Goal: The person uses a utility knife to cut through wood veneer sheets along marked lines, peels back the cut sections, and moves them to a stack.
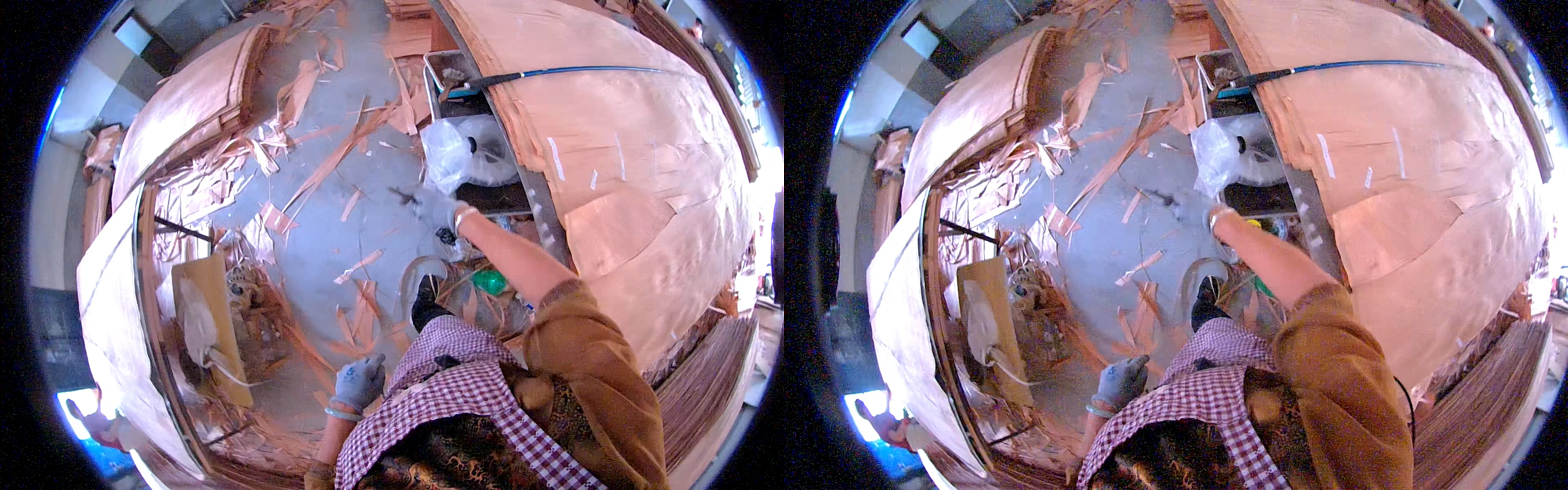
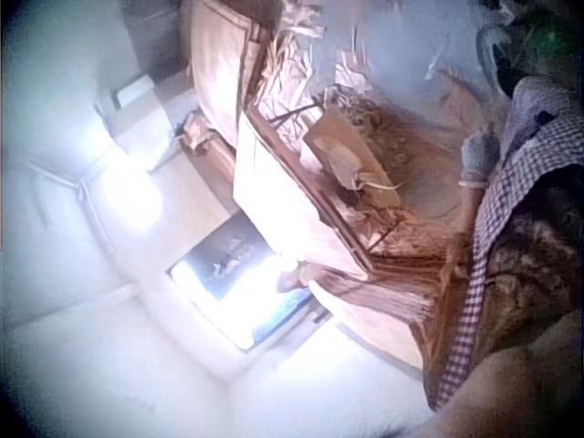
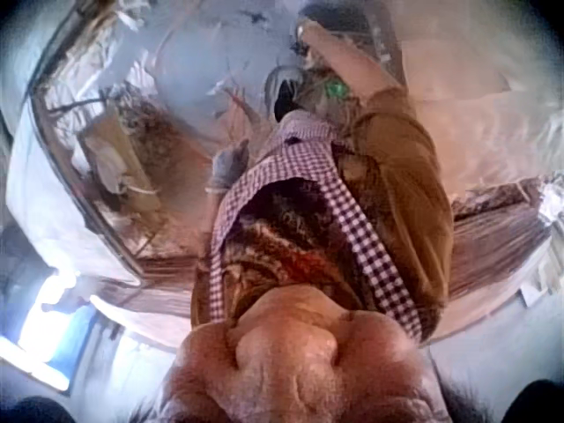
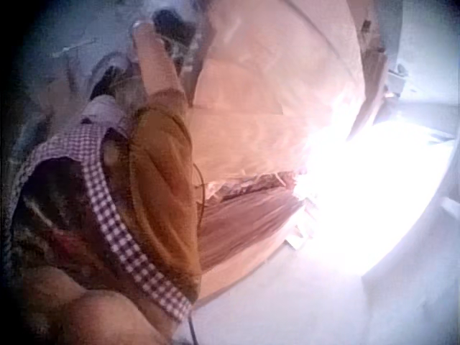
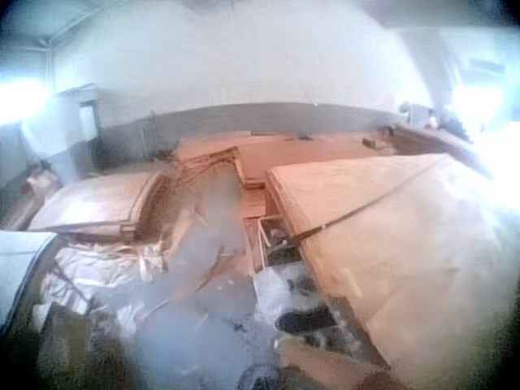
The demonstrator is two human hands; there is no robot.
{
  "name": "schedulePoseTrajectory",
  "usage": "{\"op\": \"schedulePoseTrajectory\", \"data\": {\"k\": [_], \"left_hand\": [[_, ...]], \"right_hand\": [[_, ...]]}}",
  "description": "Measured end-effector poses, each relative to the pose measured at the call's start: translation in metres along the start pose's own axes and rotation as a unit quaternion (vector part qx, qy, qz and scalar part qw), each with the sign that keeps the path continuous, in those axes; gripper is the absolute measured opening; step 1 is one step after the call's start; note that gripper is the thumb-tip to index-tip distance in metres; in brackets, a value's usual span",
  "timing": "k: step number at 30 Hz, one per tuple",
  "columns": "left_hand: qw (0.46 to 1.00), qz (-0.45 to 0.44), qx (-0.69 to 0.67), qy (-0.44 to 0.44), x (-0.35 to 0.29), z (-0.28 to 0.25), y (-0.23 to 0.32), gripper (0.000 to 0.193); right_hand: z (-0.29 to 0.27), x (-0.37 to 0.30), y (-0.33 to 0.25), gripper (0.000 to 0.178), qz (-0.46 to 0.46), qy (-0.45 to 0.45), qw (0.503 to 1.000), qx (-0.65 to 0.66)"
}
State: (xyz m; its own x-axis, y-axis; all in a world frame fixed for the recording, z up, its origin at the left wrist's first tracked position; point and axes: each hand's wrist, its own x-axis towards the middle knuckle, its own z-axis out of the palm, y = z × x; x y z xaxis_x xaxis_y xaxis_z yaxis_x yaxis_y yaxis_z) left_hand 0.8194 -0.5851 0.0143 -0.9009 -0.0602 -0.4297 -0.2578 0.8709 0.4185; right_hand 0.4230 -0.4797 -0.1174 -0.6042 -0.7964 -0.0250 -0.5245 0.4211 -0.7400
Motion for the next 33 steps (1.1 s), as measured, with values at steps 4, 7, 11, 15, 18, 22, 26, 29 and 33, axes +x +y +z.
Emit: {"op": "schedulePoseTrajectory", "data": {"k": [4,7,11,15,18,22,26,29,33], "left_hand": [[0.997,-0.006,-0.047,0.066,0.029,-0.017,-0.030,0.025],[0.989,-0.032,-0.120,0.081,0.052,-0.038,-0.044,0.025],[0.971,0.076,-0.204,0.094,0.134,-0.072,-0.062,0.034],[0.968,0.031,-0.245,0.055,0.244,-0.117,-0.059,0.028],[0.969,0.060,-0.240,0.008,0.342,-0.110,-0.020,0.027],[0.969,0.171,-0.157,0.078,0.474,-0.051,-0.001,0.041],[0.971,0.129,-0.148,-0.135,0.514,-0.069,0.016,0.046],[0.922,0.149,-0.261,-0.246,0.508,-0.110,0.029,0.037],[0.734,0.058,-0.543,-0.403,0.490,-0.269,0.013,0.024]], "right_hand": [[-0.081,0.052,0.044,0.028,0.129,-0.034,0.990,-0.049],[-0.096,0.054,0.062,0.026,0.206,0.075,0.975,-0.040],[-0.119,0.022,0.104,0.036,0.250,0.146,0.945,0.154],[-0.114,0.022,0.061,0.045,0.292,0.167,0.792,0.509],[-0.123,-0.003,0.070,0.033,0.254,0.158,0.882,0.363],[-0.095,0.009,0.091,0.036,0.260,0.246,0.784,0.508],[-0.095,0.000,0.059,0.037,0.261,0.114,0.958,0.032],[-0.058,-0.034,0.110,0.035,0.389,0.125,0.909,0.075],[-0.044,-0.021,0.106,0.028,0.116,0.205,0.899,-0.369]]}}
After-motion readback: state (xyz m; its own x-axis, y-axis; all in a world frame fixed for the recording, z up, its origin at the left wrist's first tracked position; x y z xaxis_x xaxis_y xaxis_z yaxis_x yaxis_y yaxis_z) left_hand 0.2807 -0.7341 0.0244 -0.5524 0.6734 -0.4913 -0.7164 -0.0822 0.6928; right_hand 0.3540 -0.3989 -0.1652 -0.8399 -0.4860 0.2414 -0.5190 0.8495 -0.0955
